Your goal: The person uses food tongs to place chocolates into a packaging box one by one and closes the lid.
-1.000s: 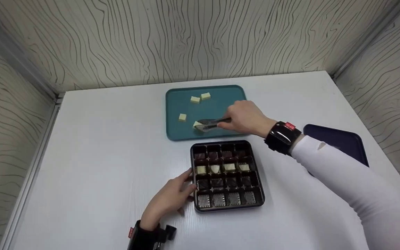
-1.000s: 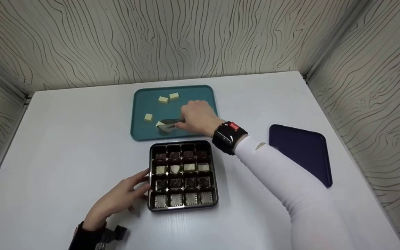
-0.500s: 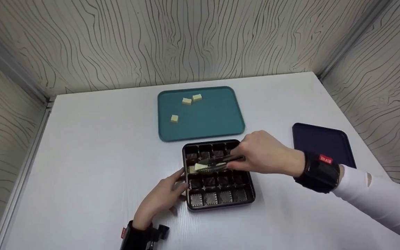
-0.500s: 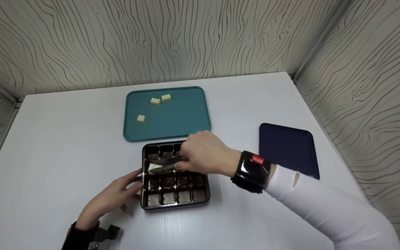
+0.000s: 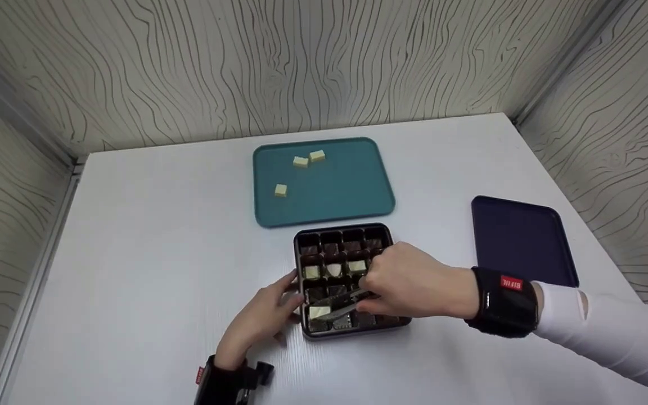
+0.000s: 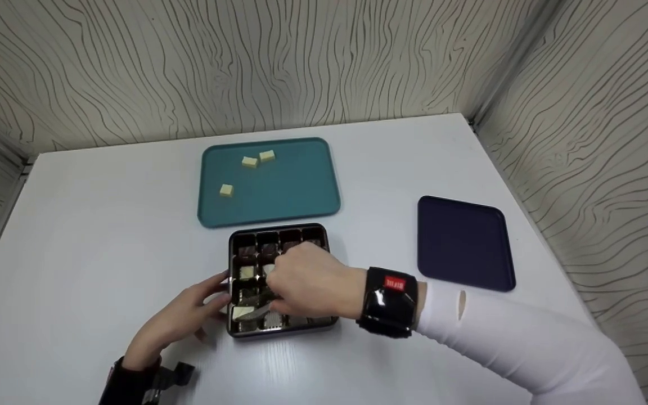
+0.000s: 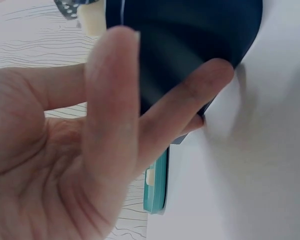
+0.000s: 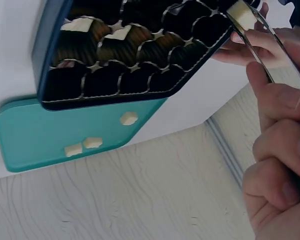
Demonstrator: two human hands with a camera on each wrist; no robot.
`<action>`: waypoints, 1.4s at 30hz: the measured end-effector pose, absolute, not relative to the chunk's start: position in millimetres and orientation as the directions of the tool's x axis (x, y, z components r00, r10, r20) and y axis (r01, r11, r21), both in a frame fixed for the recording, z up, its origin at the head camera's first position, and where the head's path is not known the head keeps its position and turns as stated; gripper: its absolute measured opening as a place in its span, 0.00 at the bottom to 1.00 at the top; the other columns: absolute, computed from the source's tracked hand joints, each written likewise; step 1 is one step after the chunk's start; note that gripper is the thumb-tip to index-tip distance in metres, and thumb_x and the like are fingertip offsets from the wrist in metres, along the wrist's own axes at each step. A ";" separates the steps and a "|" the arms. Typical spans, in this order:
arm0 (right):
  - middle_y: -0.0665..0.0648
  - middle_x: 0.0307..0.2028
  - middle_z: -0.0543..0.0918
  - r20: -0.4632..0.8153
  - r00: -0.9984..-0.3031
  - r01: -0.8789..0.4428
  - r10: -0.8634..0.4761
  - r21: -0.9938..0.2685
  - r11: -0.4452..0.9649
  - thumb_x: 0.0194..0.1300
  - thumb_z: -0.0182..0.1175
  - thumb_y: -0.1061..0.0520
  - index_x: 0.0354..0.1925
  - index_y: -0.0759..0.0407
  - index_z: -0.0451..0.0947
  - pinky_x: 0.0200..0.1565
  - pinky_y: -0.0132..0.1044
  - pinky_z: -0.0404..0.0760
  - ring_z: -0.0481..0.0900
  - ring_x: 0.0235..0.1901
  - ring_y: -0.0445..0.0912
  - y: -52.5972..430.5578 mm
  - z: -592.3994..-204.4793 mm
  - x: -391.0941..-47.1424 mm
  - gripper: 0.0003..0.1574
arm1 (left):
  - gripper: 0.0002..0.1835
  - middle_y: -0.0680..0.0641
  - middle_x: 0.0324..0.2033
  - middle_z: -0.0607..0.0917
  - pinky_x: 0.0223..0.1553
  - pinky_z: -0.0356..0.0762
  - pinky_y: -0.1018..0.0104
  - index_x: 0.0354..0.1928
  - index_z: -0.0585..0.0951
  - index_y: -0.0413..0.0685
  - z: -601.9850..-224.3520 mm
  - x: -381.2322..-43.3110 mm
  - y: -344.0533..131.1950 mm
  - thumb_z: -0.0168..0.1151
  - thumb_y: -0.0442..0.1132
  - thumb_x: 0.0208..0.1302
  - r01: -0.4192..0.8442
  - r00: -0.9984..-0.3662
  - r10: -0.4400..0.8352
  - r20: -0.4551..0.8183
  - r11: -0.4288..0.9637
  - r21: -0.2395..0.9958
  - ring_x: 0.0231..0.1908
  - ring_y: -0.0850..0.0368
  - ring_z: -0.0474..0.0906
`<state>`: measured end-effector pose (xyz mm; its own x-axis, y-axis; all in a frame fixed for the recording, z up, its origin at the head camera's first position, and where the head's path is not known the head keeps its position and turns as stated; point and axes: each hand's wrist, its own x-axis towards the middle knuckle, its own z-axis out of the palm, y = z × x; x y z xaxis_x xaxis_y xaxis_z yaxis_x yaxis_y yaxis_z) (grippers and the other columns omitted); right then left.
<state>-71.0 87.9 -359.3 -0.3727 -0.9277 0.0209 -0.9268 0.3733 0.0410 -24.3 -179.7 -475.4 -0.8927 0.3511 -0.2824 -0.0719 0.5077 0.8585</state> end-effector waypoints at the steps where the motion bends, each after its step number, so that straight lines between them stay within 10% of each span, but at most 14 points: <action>1: 0.41 0.09 0.63 0.018 -0.367 -0.928 -0.930 0.053 0.368 0.66 0.70 0.39 0.12 0.46 0.66 0.15 0.30 0.62 0.62 0.10 0.34 85.6 -358.9 -70.0 0.35 | 0.34 0.31 0.69 0.79 0.66 0.76 0.37 0.80 0.60 0.33 -475.0 -24.2 -179.5 0.55 0.43 0.81 -0.068 -0.894 0.349 -0.281 0.513 0.856 0.35 0.50 0.92; 8: 0.41 0.10 0.63 -0.017 -0.339 -0.933 -0.940 0.132 0.334 0.61 0.74 0.37 0.11 0.46 0.56 0.16 0.32 0.68 0.63 0.11 0.35 70.6 -356.0 -67.2 0.41 | 0.34 0.32 0.68 0.80 0.69 0.74 0.36 0.80 0.62 0.34 -472.9 -23.3 -177.8 0.56 0.43 0.80 -0.074 -0.900 0.327 -0.287 0.534 0.842 0.38 0.49 0.91; 18: 0.44 0.16 0.81 -0.160 -0.339 -0.931 -0.927 0.200 0.306 0.59 0.74 0.41 0.16 0.48 0.79 0.19 0.34 0.73 0.72 0.15 0.38 38.4 -351.1 -65.3 0.23 | 0.34 0.33 0.67 0.81 0.58 0.84 0.47 0.81 0.61 0.38 -473.4 -23.0 -177.7 0.56 0.43 0.80 -0.099 -0.898 0.322 -0.300 0.516 0.851 0.28 0.52 0.90; 42: 0.43 0.24 0.86 -0.167 -0.302 -0.914 -0.939 0.332 0.235 0.58 0.72 0.47 0.25 0.45 0.85 0.20 0.33 0.77 0.80 0.21 0.39 6.1 -364.4 -61.0 0.09 | 0.33 0.32 0.67 0.81 0.56 0.84 0.50 0.80 0.62 0.37 -474.3 -23.4 -177.5 0.54 0.46 0.81 -0.077 -0.898 0.342 -0.276 0.496 0.865 0.34 0.51 0.92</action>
